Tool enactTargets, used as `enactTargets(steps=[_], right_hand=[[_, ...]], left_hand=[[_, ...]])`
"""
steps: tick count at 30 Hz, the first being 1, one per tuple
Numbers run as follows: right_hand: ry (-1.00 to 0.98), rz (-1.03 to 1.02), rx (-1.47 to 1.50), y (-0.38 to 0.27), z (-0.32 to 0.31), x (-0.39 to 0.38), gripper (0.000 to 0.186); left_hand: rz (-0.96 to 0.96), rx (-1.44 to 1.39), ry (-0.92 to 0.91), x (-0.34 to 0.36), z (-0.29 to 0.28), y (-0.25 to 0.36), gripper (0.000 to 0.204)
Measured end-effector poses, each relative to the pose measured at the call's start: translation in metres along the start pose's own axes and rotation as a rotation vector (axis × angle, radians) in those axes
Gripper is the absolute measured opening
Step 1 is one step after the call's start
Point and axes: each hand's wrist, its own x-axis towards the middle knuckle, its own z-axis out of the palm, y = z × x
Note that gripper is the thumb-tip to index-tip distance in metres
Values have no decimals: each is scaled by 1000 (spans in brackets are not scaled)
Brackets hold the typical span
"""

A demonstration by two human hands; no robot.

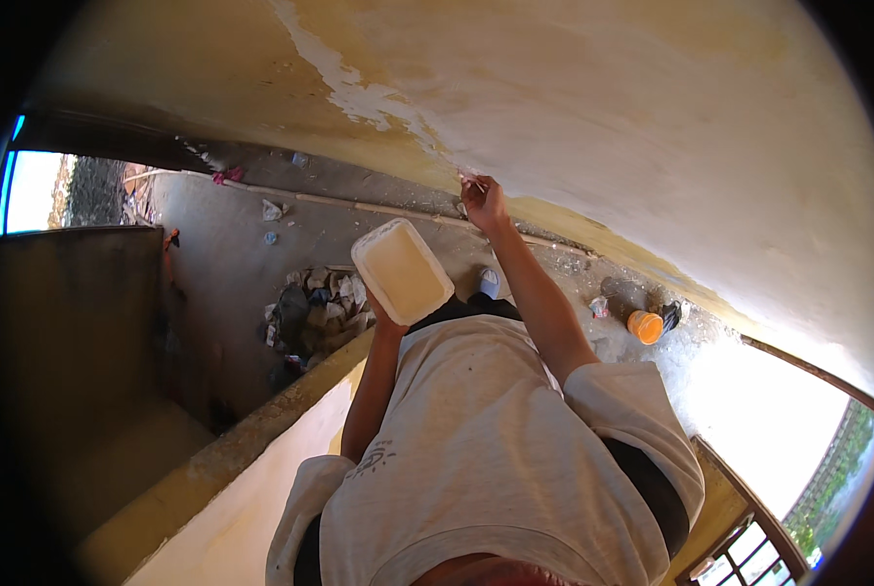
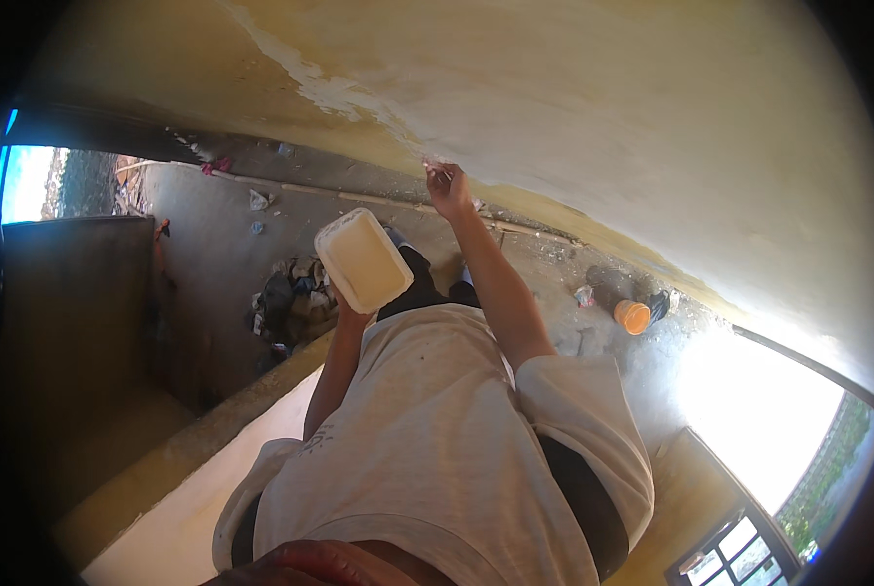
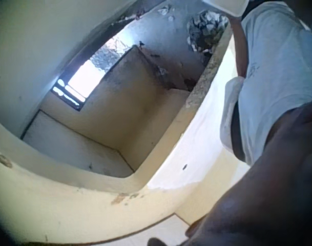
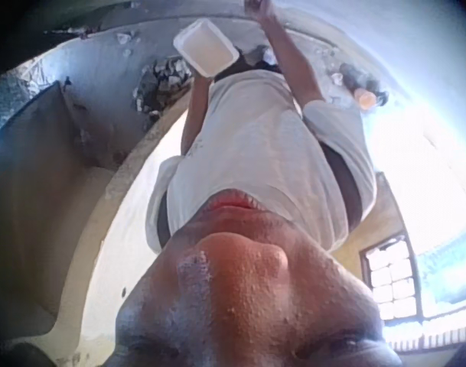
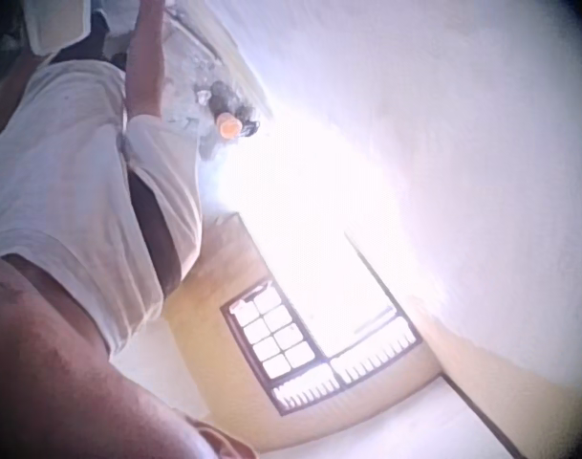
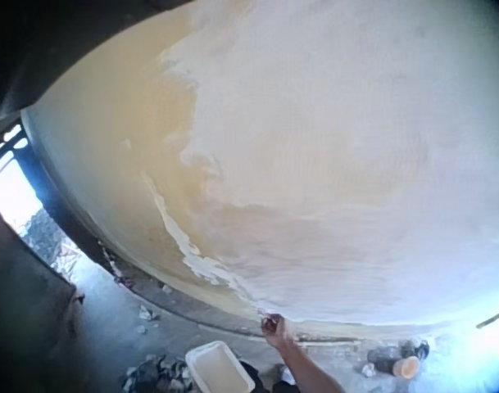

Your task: The person applies plaster to a wall using a spatula while holding a container of the plaster.

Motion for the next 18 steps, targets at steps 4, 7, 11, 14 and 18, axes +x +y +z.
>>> enactTargets(steps=[4, 7, 11, 14, 18], right_hand=[[-165, -68, 157, -12, 1, 20, 16], [-233, -78, 223, -27, 14, -2, 22], [-373, -53, 396, -76, 19, -55, 35], [-388, -122, 460, -112, 33, -112, 38], [-506, -239, 639, -159, 35, -190, 32]], left_hand=[[10, 8, 17, -2, 0, 5, 63], [14, 18, 8, 1, 0, 3, 63], [92, 221, -104, 16, 9, -5, 63], [-279, -310, -29, 34, 9, -20, 61], [-441, -335, -111, 61, 27, -37, 59]])
